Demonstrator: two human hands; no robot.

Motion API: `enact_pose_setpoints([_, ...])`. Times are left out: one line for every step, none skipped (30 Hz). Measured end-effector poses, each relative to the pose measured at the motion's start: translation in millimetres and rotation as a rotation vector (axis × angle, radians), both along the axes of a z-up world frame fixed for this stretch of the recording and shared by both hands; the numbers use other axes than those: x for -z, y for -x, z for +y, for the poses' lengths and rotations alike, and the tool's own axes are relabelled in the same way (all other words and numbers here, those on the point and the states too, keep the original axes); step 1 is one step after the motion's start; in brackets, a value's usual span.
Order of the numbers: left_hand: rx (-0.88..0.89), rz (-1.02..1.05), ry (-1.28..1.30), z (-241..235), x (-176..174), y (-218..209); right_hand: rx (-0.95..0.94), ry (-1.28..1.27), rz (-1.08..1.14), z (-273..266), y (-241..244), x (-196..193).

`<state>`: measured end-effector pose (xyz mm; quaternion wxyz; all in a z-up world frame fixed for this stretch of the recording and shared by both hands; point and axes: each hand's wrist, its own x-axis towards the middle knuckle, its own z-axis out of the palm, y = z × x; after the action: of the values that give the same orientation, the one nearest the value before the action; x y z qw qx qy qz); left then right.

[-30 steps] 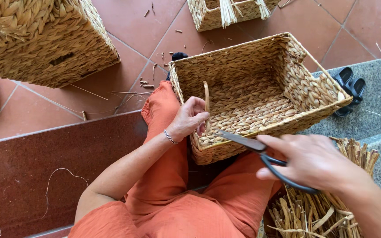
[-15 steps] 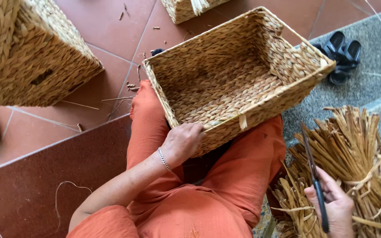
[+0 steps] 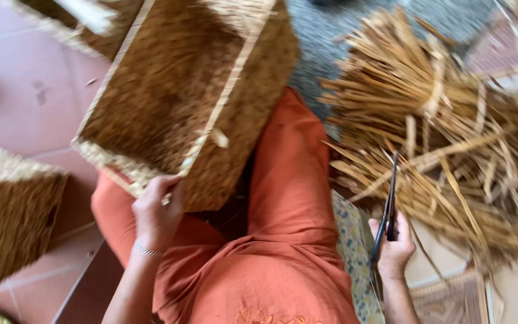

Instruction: The person weaves a rectangular basket using dried palm leaves, cutting strips with shears and threading them through the basket's edge. The person repeatedly measures, cuts, and inserts strips to reinforce the rim, trimming excess material as needed.

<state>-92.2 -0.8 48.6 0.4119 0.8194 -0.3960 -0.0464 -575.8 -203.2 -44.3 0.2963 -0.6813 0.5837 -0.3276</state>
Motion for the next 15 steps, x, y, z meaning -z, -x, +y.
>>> enact_pose_setpoints([-0.011,0.001,-0.01,0.2,-0.6,-0.4,0.077,0.024,-0.027,4.3,10.5,6.2])
enact_pose_setpoints([-0.005,0.009,-0.019,0.0,0.2,-1.9,0.153,0.05,-0.052,12.3,22.5,10.6])
enact_pose_setpoints([-0.015,0.015,-0.03,0.8,2.5,-1.2,0.203,0.039,-0.046,18.9,34.9,15.3])
enact_pose_setpoints([-0.007,0.037,-0.041,1.6,5.9,-1.6,0.252,0.028,-0.041,28.5,46.1,20.0])
enact_pose_setpoints([-0.009,0.055,-0.056,4.9,8.3,-3.3,0.29,0.012,-0.04,34.9,53.3,25.8])
enact_pose_setpoints([-0.012,0.073,-0.072,7.8,11.5,-5.6,0.321,0.002,0.027,40.5,58.8,31.2])
enact_pose_setpoints([-0.04,0.196,-0.049,9.9,15.8,-8.0,0.348,-0.011,0.091,44.2,61.4,37.6])
enact_pose_setpoints([-0.068,0.32,-0.027,11.8,20.8,-10.2,0.375,-0.025,0.155,47.6,62.0,43.8])
enact_pose_setpoints([-0.098,0.446,-0.008,15.4,26.4,-11.4,0.355,0.028,0.174,48.4,59.5,51.4])
enact_pose_setpoints([-0.111,0.482,0.01,20.3,31.1,-13.2,0.335,0.081,0.194,47.7,54.0,59.1])
enact_pose_setpoints([-0.12,0.519,0.03,22.4,36.6,-16.0,0.319,0.138,0.215,45.1,49.8,63.2])
enact_pose_setpoints([-0.129,0.557,0.05,24.5,41.9,-18.0,0.305,0.049,0.231,42.8,45.7,64.5])
enact_pose_setpoints([-0.115,0.519,0.05,26.9,46.7,-20.0,0.291,-0.04,0.244,39.7,39.3,64.7])
enact_pose_setpoints([-0.101,0.482,0.051,30.2,51.1,-21.5,0.276,-0.129,0.254,36.0,35.5,61.2])
enact_pose_setpoints([-0.088,0.443,0.057,31.9,57.0,-22.9,0.207,-0.174,0.437,30.1,34.9,54.8])
